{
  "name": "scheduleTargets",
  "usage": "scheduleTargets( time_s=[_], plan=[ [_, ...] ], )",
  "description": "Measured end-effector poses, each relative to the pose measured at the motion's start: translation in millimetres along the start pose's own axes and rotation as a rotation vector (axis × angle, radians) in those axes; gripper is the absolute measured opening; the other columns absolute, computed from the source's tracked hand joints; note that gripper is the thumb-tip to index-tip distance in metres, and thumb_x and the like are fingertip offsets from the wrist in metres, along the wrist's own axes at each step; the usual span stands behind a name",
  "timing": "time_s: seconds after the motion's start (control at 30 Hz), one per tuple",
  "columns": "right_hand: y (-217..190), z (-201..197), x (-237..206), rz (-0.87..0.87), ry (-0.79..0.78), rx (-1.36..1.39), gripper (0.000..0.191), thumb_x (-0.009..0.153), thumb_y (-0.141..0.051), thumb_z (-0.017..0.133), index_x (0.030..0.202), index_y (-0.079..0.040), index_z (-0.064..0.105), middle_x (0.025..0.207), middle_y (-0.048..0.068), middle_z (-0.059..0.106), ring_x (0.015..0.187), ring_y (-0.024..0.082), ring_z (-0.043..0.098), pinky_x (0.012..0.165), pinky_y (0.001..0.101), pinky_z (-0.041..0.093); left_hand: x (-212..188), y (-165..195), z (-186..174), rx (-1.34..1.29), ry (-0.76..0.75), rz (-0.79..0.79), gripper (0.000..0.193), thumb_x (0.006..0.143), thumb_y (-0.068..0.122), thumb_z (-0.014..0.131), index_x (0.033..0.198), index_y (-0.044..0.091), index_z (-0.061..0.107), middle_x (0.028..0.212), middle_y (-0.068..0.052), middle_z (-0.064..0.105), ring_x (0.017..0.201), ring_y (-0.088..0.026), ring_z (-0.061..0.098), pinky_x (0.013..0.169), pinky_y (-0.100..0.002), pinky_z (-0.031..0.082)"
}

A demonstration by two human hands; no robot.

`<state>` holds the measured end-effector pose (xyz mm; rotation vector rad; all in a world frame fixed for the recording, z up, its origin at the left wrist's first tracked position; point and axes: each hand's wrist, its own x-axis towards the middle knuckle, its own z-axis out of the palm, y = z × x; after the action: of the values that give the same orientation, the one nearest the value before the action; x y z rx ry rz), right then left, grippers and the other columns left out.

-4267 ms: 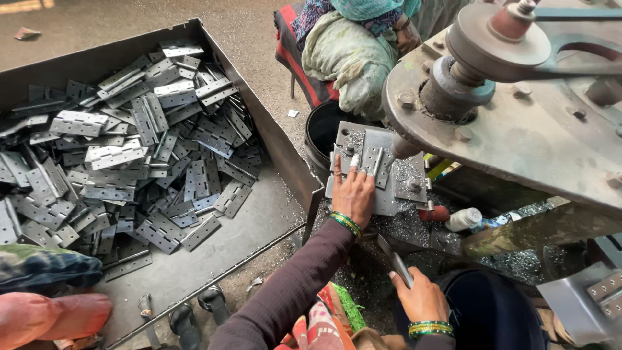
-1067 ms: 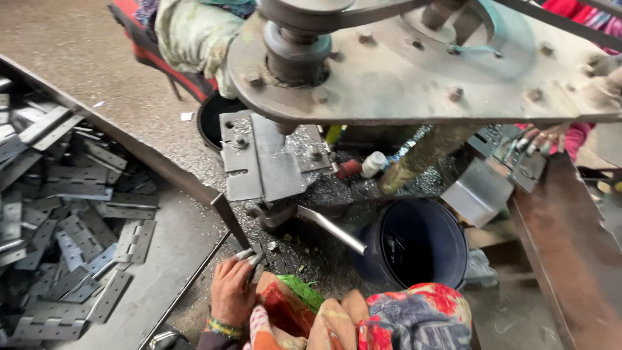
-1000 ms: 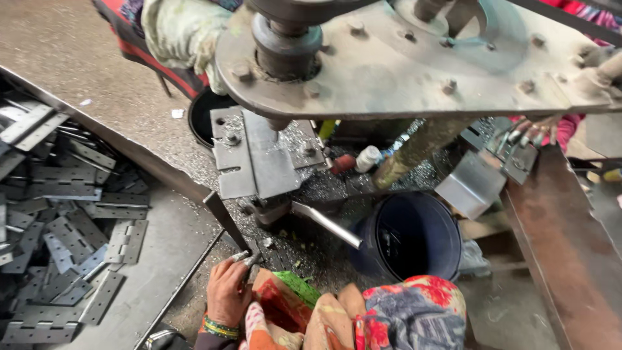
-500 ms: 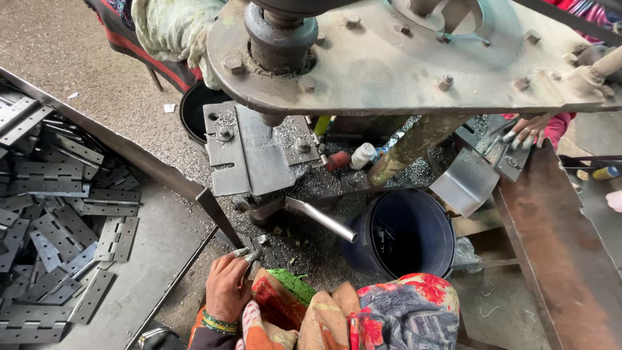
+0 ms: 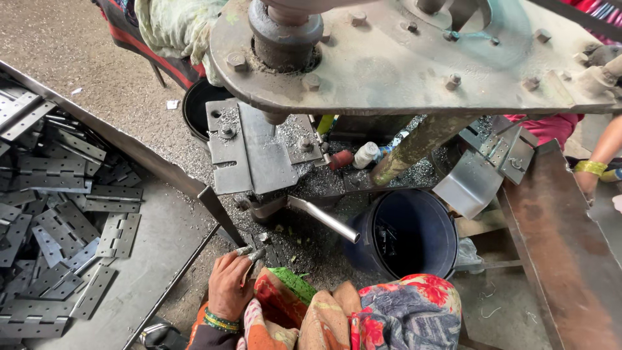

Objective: The person operates a manual punching machine to create holes in metal plates. They pick plates from a bin, place them into the machine's die, and pull a lever to activate the punch. The processed plates are then dropped into a collection bucket.

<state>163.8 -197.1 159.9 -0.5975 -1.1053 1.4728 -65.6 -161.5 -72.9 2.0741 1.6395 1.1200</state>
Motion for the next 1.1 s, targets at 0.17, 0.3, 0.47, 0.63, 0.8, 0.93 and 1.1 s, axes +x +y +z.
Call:
scheduleTargets(
  time_s=[0.17, 0.3, 0.47, 0.63, 0.8, 0.93, 1.1],
  plan=[
    [18, 9, 1, 0.06, 0.004, -0.015, 0.038, 0.086, -0.046, 0.071, 0.114, -0.02, 0.071, 0.111, 0.009, 0.074, 0.107, 0.032, 0.068, 0.094, 0.0442, 0.051, 3, 2, -2, 0.005, 0.019, 0.017, 0.048, 0.058, 0.002, 0.074, 0.106, 0.004, 0.068, 0.106, -0.012, 0.07, 0.111, -0.036, 0.06, 0.096, -0.048, 0.048],
    [17, 9, 4, 0.073, 0.012, -0.064, 0.038, 0.085, -0.046, 0.071, 0.114, -0.021, 0.071, 0.111, 0.009, 0.074, 0.108, 0.031, 0.068, 0.094, 0.0442, 0.051, 4, 7, -8, -0.031, 0.006, 0.022, 0.046, 0.057, 0.002, 0.074, 0.102, 0.004, 0.067, 0.104, -0.011, 0.069, 0.111, -0.037, 0.06, 0.094, -0.049, 0.048],
    [-18, -26, 29, 0.181, -0.013, -0.677, 0.037, 0.085, -0.046, 0.072, 0.113, -0.022, 0.072, 0.112, 0.008, 0.075, 0.109, 0.031, 0.068, 0.094, 0.0441, 0.052, 6, 8, -20, 0.048, 0.141, 0.011, 0.043, 0.06, 0.005, 0.075, 0.102, 0.006, 0.068, 0.103, -0.009, 0.069, 0.108, -0.034, 0.061, 0.091, -0.046, 0.049],
    [32, -95, 82, 0.069, -0.168, -1.905, 0.042, 0.085, -0.053, 0.071, 0.117, -0.027, 0.073, 0.113, 0.006, 0.075, 0.111, 0.033, 0.067, 0.088, 0.046, 0.051, 0, -18, -37, 0.172, 0.191, -0.118, 0.025, 0.086, 0.017, 0.081, 0.104, 0.007, 0.065, 0.105, -0.007, 0.068, 0.106, -0.03, 0.062, 0.097, -0.042, 0.047],
    [116, -207, 107, 0.448, -0.148, -1.987, 0.055, 0.091, -0.058, 0.064, 0.139, -0.03, 0.07, 0.101, 0.011, 0.079, 0.099, 0.036, 0.076, 0.099, 0.0474, 0.054, -13, -74, -56, 0.546, 0.406, -0.588, 0.057, 0.075, 0.016, 0.078, 0.129, 0.006, 0.062, 0.127, -0.012, 0.065, 0.124, -0.03, 0.055, 0.102, -0.046, 0.042],
    [151, -264, 138, 0.701, -0.272, -1.911, 0.059, 0.092, -0.06, 0.064, 0.134, -0.02, 0.071, 0.092, 0.012, 0.08, 0.091, 0.032, 0.08, 0.096, 0.0435, 0.058, -5, -137, -75, 0.661, 0.479, -0.788, 0.067, 0.086, 0.032, 0.08, 0.141, 0.003, 0.054, 0.14, -0.016, 0.056, 0.139, -0.034, 0.043, 0.111, -0.054, 0.036],
    [156, -267, 152, 0.877, -0.298, -1.876, 0.059, 0.094, -0.062, 0.062, 0.134, -0.02, 0.072, 0.096, 0.013, 0.081, 0.097, 0.031, 0.079, 0.097, 0.0424, 0.059, 21, -174, -76, 0.715, 0.327, -1.072, 0.073, 0.074, 0.041, 0.085, 0.13, 0.005, 0.057, 0.142, -0.014, 0.05, 0.144, -0.034, 0.032, 0.114, -0.066, 0.023]
  ],
)
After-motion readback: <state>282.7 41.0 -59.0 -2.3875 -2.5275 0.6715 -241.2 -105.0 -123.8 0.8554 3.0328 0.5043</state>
